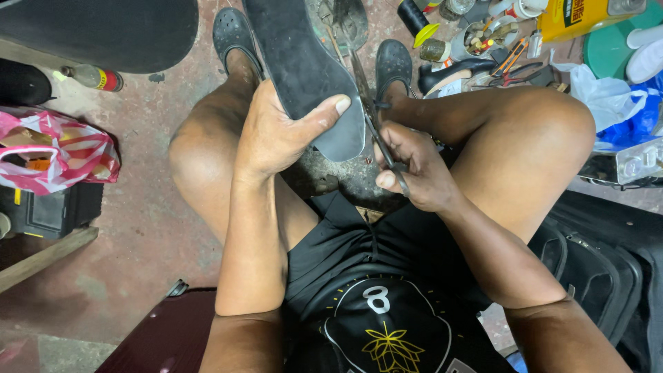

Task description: The person trims a black shoe insole using shears, then uses a small pointed tool to work on the insole's surface. The person handles the insole and tools directly with their hands.

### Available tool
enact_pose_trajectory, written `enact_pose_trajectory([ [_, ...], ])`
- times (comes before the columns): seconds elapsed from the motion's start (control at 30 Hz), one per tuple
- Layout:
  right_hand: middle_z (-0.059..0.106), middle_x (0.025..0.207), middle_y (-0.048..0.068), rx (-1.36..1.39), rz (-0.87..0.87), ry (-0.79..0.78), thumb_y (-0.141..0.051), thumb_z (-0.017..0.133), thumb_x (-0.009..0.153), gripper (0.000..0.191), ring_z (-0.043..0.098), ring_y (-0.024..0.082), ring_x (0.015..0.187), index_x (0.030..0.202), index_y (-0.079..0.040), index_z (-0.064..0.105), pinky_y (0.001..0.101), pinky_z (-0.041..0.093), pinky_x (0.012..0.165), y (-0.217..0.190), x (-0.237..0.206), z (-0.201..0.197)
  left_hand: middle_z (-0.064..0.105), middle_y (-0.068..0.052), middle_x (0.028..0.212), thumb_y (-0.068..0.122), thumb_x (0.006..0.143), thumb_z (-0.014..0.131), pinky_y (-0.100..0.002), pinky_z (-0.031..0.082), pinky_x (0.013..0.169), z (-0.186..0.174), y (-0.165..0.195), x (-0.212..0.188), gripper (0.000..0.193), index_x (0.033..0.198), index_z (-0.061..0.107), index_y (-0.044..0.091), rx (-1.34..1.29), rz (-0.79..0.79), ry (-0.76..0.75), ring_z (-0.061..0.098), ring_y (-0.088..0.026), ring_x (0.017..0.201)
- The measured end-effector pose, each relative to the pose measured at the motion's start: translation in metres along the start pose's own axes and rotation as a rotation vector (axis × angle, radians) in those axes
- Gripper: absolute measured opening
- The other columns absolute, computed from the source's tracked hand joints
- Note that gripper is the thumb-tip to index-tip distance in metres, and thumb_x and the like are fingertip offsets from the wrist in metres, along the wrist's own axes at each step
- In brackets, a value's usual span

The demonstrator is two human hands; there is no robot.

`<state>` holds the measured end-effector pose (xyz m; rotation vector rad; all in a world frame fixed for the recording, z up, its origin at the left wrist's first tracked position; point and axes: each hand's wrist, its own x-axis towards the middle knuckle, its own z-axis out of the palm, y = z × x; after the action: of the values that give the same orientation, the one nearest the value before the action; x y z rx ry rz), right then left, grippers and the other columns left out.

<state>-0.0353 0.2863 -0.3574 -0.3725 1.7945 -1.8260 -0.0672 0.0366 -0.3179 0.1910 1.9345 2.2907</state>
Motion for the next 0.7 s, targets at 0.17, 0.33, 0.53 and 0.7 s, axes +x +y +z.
enact_pose_trajectory([
  [0.17, 0.045, 0.084, -0.004, -0.037, -0.032, -0.006, -0.055, 0.075, 0.089, 0.053, 0.04, 0.005, 0.076, 0.093, -0.008, 0.051, 0.0231, 0.032, 0.066, 0.004, 0.0, -0.002, 0.072, -0.001, 0.099, 0.008, 0.095, 0.077, -0.025, 0.056, 0.081, -0.001, -0.002, 0.002, 0.019, 0.11, 0.07, 0.0, 0.033, -0.002, 0.006, 0.067, -0.008, 0.089],
  [0.33, 0.047, 0.079, -0.004, -0.068, -0.019, 0.022, -0.046, 0.075, 0.09, 0.045, 0.044, 0.005, 0.071, 0.091, -0.008, 0.051, 0.0221, 0.034, 0.063, 0.002, -0.003, -0.002, 0.072, 0.0, 0.103, 0.008, 0.096, 0.077, -0.025, 0.056, 0.084, -0.002, -0.004, 0.001, 0.022, 0.114, 0.068, -0.001, -0.01, 0.019, 0.003, 0.066, -0.008, 0.091],
  [0.53, 0.051, 0.079, -0.004, 0.024, 0.056, 0.008, -0.038, 0.075, 0.09, 0.038, 0.051, 0.005, 0.068, 0.091, -0.008, 0.052, 0.0216, 0.041, 0.061, -0.002, -0.002, 0.001, 0.074, -0.002, 0.1, 0.011, 0.096, 0.078, -0.026, 0.058, 0.083, -0.004, -0.003, 0.0, 0.021, 0.111, 0.07, 0.0, 0.028, 0.007, 0.022, 0.068, -0.009, 0.089],
  [0.7, 0.045, 0.085, -0.005, -0.098, -0.062, -0.021, -0.037, 0.076, 0.094, 0.039, 0.042, 0.005, 0.079, 0.096, -0.008, 0.05, 0.0227, 0.036, 0.068, -0.004, 0.003, 0.001, 0.074, -0.003, 0.102, 0.011, 0.096, 0.077, -0.025, 0.058, 0.084, -0.003, 0.006, -0.004, 0.021, 0.112, 0.069, -0.001, 0.084, 0.045, 0.081, 0.068, -0.009, 0.091],
])
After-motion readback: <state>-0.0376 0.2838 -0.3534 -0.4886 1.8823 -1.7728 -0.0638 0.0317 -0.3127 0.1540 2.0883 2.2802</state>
